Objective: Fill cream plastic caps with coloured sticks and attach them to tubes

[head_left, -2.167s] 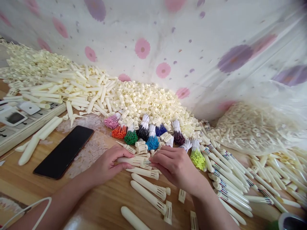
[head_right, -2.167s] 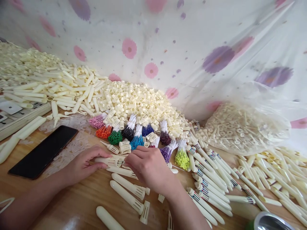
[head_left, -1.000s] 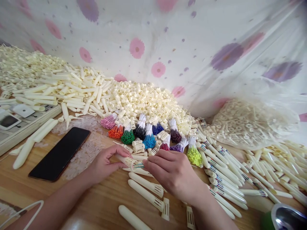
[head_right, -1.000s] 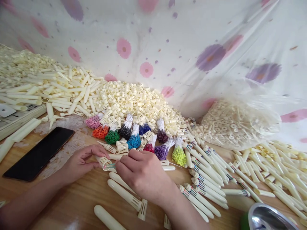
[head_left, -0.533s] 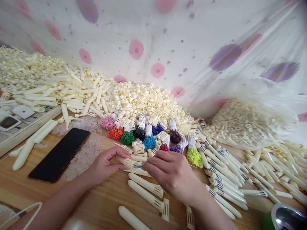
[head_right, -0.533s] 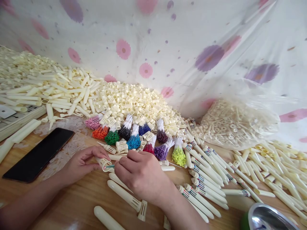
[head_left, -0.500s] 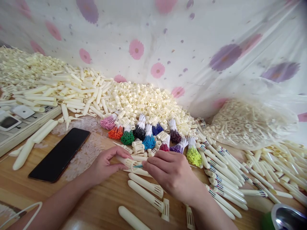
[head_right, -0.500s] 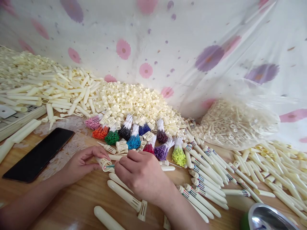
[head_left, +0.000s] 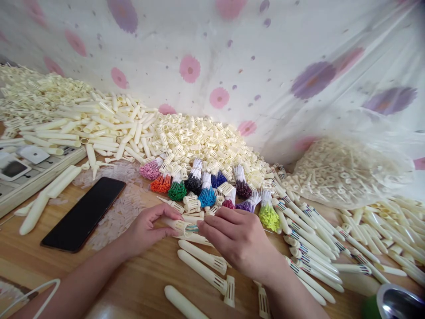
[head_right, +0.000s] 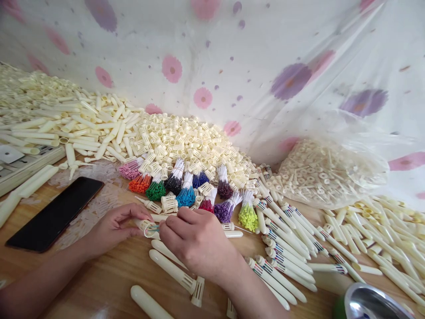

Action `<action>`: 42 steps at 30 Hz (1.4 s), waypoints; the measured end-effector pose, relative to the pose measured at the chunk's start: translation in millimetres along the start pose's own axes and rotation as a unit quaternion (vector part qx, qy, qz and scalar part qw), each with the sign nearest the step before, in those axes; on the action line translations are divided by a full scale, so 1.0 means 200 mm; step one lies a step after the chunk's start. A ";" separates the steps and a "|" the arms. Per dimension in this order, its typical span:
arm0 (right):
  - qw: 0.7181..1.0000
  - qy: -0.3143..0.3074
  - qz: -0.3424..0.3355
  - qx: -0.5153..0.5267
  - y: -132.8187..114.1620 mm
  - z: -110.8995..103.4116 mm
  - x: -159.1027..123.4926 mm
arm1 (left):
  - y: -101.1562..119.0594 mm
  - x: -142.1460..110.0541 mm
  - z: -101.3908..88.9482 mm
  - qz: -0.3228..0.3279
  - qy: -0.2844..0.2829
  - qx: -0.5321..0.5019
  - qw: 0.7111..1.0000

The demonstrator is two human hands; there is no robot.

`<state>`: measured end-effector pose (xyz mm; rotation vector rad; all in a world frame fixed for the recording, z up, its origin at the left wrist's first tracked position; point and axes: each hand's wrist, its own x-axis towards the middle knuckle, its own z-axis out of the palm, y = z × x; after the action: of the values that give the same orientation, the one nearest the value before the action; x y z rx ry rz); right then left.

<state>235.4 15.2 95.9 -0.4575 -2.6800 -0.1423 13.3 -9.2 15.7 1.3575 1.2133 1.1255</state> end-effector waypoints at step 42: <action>1.000 -0.022 0.012 0.014 0.00 -0.01 -0.01 | -0.01 -0.01 0.00 -0.035 -0.027 -0.019 0.999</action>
<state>237.6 14.8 97.6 -0.4900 -2.7148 -0.0884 12.8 -10.3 12.8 1.2997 1.1852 1.0519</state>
